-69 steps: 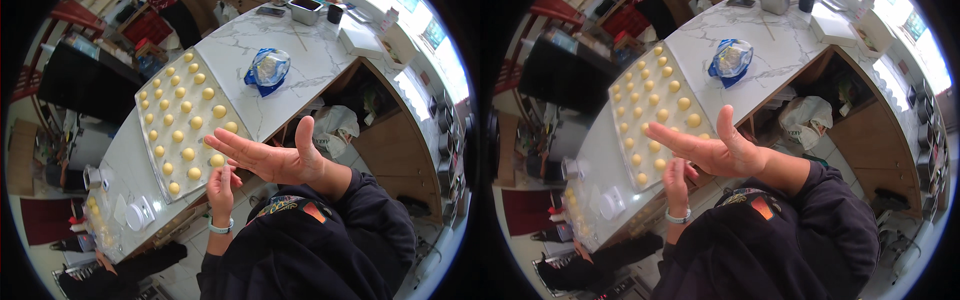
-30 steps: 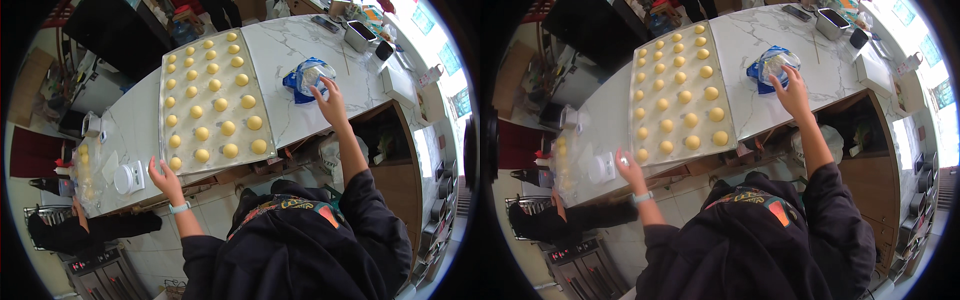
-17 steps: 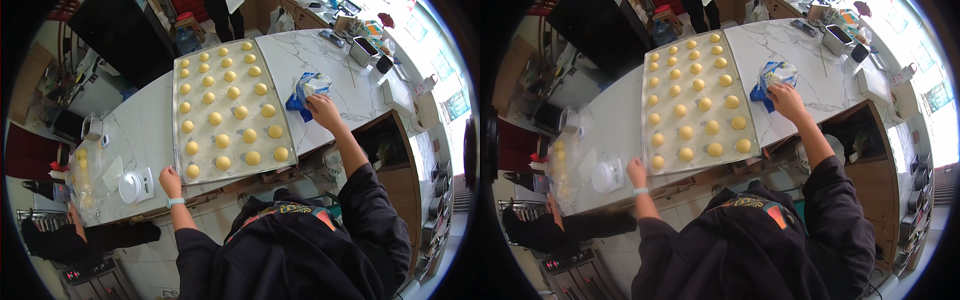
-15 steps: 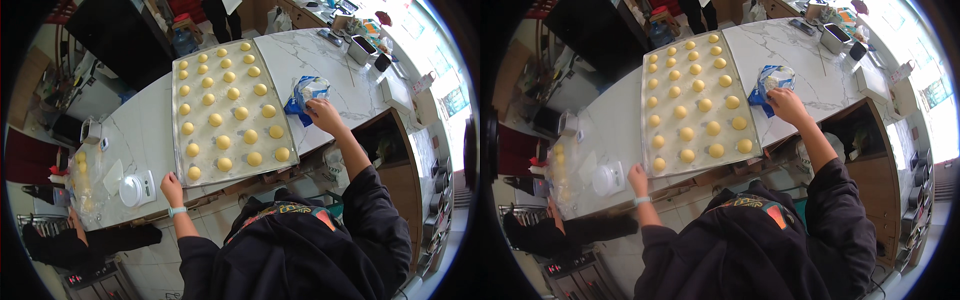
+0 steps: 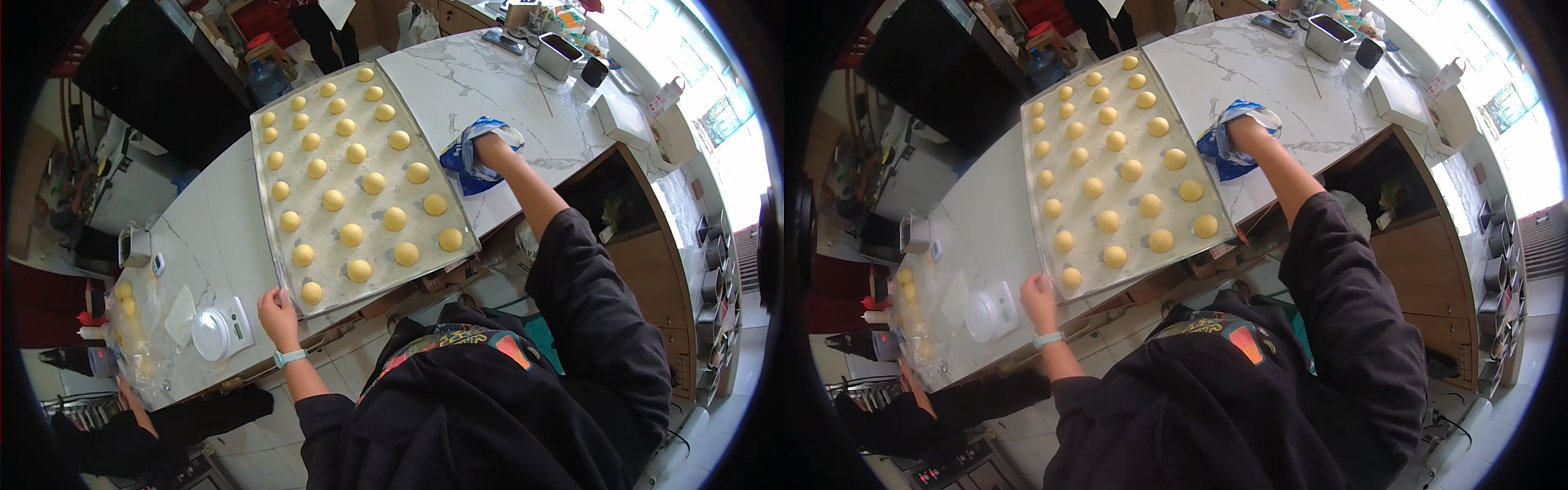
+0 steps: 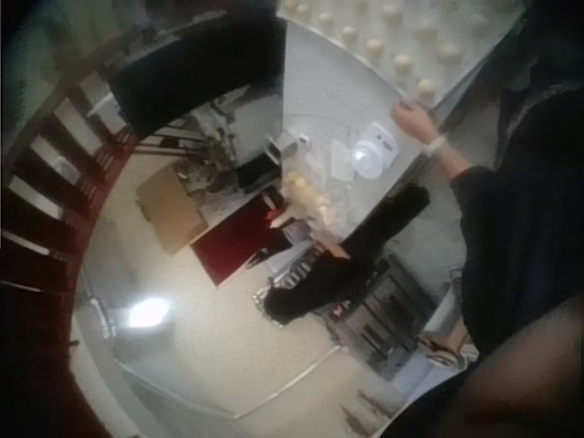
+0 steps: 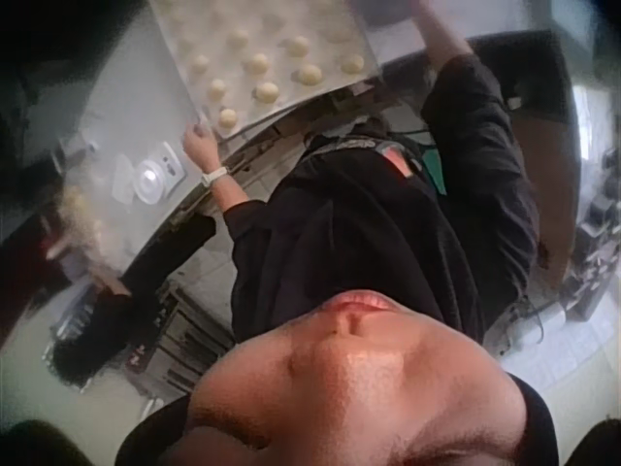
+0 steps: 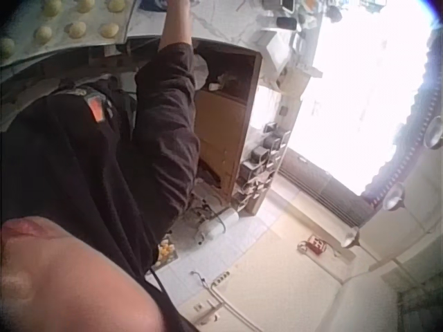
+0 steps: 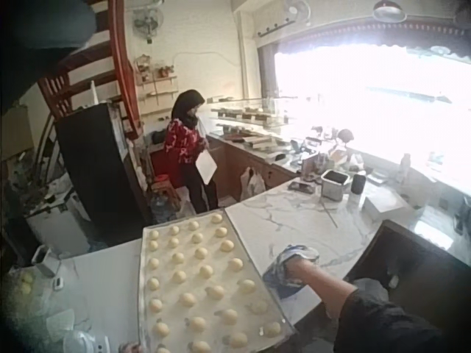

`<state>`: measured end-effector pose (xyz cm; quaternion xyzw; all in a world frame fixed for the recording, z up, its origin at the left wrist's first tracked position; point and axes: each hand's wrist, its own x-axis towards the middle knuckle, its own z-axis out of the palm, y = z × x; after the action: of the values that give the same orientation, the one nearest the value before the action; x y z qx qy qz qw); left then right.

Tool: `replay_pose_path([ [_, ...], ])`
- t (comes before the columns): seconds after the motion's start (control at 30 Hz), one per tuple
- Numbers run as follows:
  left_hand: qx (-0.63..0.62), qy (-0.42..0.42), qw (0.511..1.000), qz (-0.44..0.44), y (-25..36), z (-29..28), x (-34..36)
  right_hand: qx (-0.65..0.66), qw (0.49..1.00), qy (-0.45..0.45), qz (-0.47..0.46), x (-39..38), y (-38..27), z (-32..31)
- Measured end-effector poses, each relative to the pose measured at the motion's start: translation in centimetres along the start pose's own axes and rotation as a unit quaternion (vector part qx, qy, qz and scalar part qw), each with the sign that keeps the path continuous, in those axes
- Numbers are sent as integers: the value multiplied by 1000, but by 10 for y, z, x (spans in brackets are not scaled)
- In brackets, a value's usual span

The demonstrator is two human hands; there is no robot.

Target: The person pulls a tray of dough balls from under the counter and places it on the work surface. The person then applies flour to their hands and flattens and shapes the dough balls into donuts by making a hole in the center of each by hand.

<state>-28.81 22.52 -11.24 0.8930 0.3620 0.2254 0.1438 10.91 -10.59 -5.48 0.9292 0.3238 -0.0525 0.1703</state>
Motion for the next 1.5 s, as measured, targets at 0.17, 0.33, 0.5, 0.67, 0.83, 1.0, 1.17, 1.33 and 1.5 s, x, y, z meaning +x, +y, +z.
replay_pose_path([
  [0.17,-308,47,950,-25,84,-13,-10,242,969,23,-46,-59,16,-11],
  [0.33,-785,-452,323,-274,178,21,-34,338,922,170,-74,-142,-62,-51],
  [0.5,-807,-479,168,-300,222,52,-50,324,904,154,-231,-195,-133,-5],
  [0.67,-866,-323,201,-325,195,47,-34,243,945,125,-182,-180,-119,34],
  [0.83,-879,-264,257,-302,171,32,-29,217,953,94,-192,-176,-117,33],
  [1.0,-863,-251,286,-333,163,33,-40,231,947,102,-198,-180,-125,41],
  [1.17,-851,-260,299,-344,156,29,-46,261,943,157,-135,-176,-114,32],
  [1.33,-856,-256,296,-337,143,27,-55,268,943,173,-95,-173,-100,23],
  [1.5,-852,-259,292,-350,143,31,-60,250,945,184,-103,-172,-101,23],
])
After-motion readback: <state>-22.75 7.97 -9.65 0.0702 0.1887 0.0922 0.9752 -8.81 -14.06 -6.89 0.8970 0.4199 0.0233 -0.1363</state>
